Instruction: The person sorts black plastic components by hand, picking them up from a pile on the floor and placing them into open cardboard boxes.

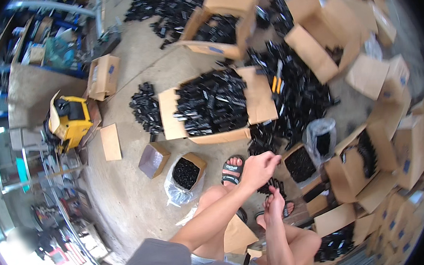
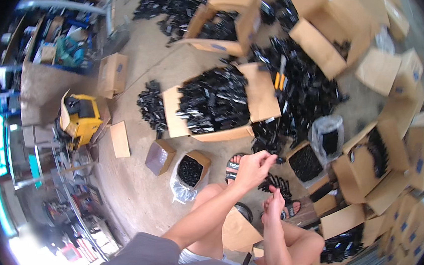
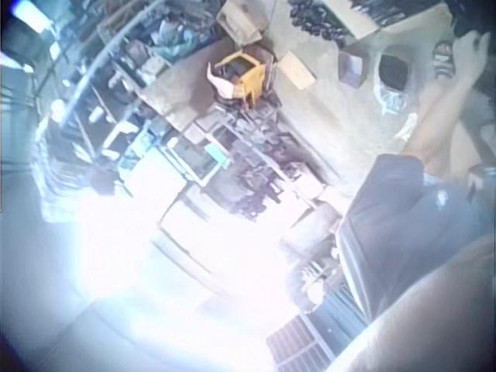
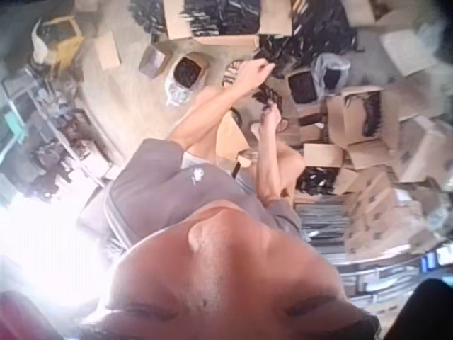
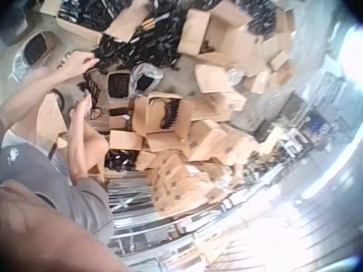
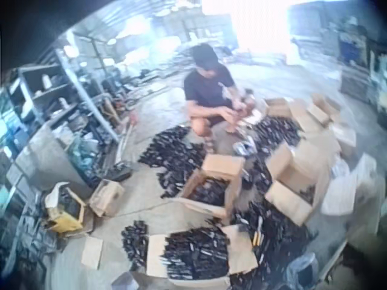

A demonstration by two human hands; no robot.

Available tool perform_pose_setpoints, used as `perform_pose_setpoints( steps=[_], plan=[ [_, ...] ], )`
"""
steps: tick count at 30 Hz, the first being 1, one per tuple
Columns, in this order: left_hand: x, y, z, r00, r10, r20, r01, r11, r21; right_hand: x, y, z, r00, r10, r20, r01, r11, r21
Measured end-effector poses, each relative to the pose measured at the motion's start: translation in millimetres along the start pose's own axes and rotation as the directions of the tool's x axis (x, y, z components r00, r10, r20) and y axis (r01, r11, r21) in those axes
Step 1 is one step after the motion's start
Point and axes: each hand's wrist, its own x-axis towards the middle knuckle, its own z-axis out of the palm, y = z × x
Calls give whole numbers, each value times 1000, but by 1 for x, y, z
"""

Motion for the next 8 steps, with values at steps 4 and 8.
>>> perform_pose_setpoints(
  steps=[4, 8],
  plan=[
    [-99, -28, -77, 923, -56, -380, 134, 974, 181, -101, -70, -20, 962, -272, -37, 230, 872, -433],
    [-239, 37, -225, 890, -283, -358, 305, 952, 4, -201, -161, -76, 552, -680, 482, 514, -178, -839]
  ],
)
